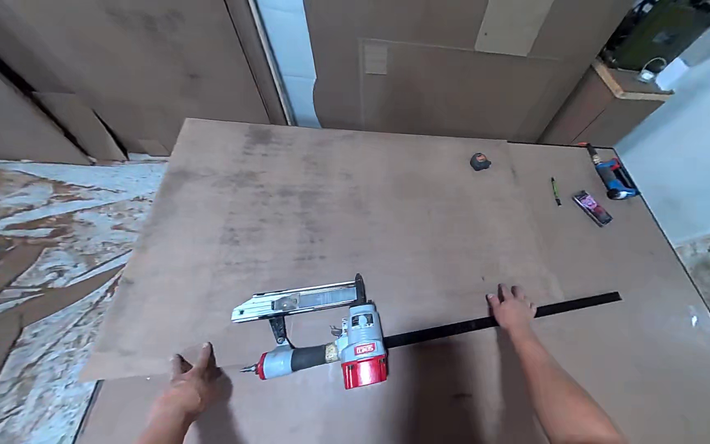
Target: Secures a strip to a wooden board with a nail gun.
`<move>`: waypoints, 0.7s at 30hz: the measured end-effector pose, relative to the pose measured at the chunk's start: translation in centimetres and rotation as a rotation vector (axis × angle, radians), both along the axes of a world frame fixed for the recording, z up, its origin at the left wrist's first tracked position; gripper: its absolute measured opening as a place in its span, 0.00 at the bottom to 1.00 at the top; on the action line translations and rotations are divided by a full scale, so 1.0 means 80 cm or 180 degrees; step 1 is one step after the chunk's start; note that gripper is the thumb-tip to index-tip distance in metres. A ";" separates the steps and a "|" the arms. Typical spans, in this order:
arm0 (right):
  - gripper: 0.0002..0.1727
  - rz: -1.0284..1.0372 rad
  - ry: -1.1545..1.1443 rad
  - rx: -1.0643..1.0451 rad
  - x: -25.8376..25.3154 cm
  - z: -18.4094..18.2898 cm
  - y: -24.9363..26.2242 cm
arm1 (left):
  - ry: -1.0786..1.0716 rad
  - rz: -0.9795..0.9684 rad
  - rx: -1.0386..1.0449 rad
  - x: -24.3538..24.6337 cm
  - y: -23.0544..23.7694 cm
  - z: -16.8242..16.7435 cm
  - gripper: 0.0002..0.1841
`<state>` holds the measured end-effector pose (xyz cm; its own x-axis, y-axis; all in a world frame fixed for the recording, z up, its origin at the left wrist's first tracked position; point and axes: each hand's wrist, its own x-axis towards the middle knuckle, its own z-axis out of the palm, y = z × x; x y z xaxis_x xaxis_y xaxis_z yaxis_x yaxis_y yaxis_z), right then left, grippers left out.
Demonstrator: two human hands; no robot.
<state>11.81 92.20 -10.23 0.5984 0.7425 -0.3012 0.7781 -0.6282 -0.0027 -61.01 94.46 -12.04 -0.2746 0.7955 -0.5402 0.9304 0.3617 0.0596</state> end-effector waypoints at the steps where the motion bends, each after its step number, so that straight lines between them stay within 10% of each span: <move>1: 0.39 -0.0070 0.0067 -0.0264 0.019 0.000 -0.003 | 0.0046 -0.0026 -0.0068 0.003 0.002 0.002 0.48; 21: 0.45 0.0129 0.0315 -0.1169 0.052 -0.004 0.012 | 0.0379 -0.0167 -0.0744 0.012 0.027 0.027 0.45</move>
